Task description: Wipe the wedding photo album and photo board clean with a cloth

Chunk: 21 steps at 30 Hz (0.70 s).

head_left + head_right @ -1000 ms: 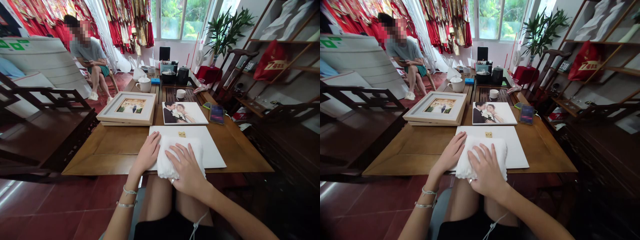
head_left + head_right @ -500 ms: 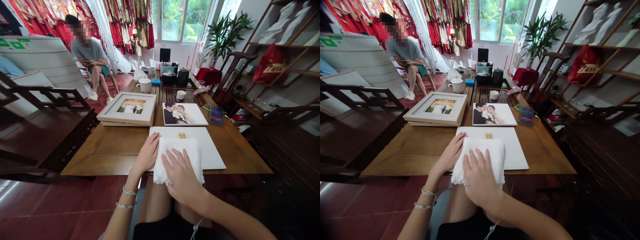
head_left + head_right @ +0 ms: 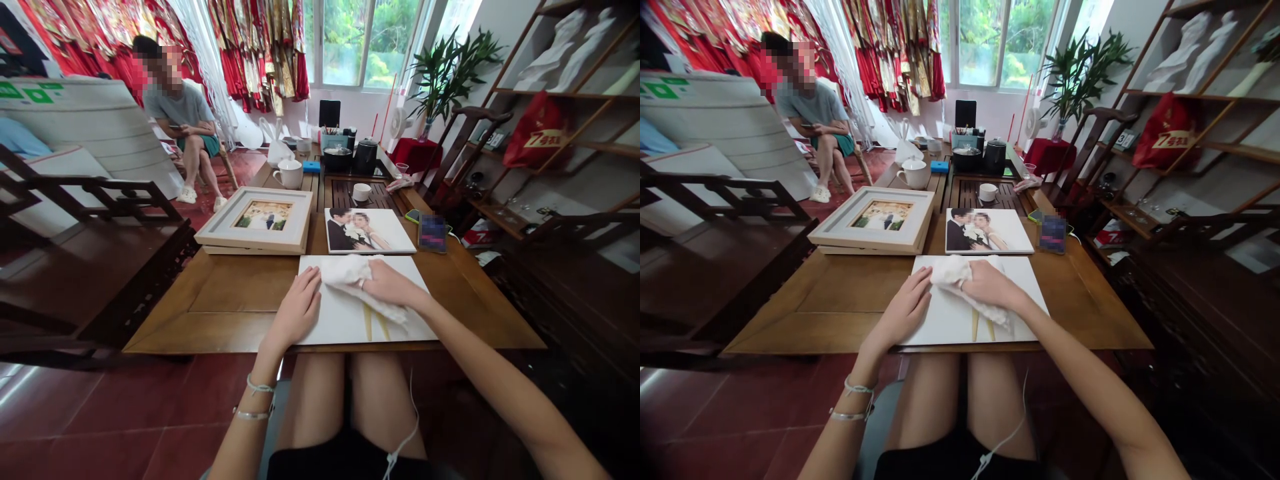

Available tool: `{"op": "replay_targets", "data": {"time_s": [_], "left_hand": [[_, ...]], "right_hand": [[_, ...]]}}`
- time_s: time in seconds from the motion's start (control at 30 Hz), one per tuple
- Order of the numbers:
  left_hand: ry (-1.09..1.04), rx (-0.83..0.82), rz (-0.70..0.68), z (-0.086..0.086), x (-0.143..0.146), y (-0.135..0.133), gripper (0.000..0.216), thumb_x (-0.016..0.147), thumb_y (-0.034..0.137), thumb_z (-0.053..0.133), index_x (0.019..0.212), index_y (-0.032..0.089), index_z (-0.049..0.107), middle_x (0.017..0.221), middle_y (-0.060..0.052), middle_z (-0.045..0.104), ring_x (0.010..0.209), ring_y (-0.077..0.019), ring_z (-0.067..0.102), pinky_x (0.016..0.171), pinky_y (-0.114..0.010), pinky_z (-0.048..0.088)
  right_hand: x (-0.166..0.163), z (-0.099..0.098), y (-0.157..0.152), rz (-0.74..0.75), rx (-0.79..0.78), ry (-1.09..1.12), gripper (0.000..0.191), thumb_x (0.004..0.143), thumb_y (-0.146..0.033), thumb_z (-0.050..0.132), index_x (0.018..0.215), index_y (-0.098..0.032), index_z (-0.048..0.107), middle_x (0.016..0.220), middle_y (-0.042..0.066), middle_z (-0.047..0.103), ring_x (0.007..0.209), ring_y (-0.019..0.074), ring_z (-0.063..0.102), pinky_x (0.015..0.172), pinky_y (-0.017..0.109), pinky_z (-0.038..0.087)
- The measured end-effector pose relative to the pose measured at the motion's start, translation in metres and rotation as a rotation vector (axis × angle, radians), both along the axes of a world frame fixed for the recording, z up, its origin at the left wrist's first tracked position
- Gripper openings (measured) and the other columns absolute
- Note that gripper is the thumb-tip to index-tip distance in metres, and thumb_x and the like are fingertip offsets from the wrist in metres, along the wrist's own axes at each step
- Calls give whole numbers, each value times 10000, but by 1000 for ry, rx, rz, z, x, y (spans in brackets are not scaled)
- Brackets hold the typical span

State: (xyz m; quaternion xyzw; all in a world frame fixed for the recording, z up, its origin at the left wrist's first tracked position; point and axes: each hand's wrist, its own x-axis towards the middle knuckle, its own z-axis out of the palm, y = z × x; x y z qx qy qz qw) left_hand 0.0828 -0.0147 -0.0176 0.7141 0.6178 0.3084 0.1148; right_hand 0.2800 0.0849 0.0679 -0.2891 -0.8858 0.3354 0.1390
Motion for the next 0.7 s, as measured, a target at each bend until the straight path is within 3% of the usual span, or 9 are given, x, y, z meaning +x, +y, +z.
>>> {"op": "replay_targets", "data": {"time_s": [0.17, 0.37, 0.5, 0.7], "left_hand": [[-5, 18, -6, 3, 1, -1, 450, 979, 236, 340, 1402, 141, 458, 1488, -143, 434, 1433, -268, 320, 1198, -502, 257], [-22, 22, -28, 9, 2, -1, 453, 973, 214, 344, 1412, 170, 446, 1465, -124, 453, 1418, -267, 332, 1202, -512, 234], [-24, 21, -18, 8, 2, -1, 448, 974, 222, 342, 1406, 178, 455, 1467, -126, 453, 1415, -266, 346, 1196, -506, 255], [-12, -5, 5, 3, 2, -1, 451, 978, 237, 350, 1407, 144, 455, 1514, -137, 411, 1450, -263, 301, 1202, -500, 250]], "right_hand": [[-32, 13, 40, 66, -59, 7, 265, 826, -220, 543, 1036, -143, 684, 1131, 87, 710, 1021, 251, 636, 959, 379, 467], [-61, 20, 45, 150, -88, 3, 343, 872, -186, 403, 1043, -51, 669, 1154, 74, 687, 1058, 195, 614, 952, 282, 435], [-45, 21, 44, 120, -70, -16, 283, 802, -185, 540, 1038, -122, 684, 1142, 67, 706, 1008, 227, 635, 947, 339, 472], [18, 12, 43, 9, 8, -44, 320, 785, -183, 514, 1036, -150, 710, 1165, 59, 702, 1097, 277, 608, 1045, 437, 408]]}}
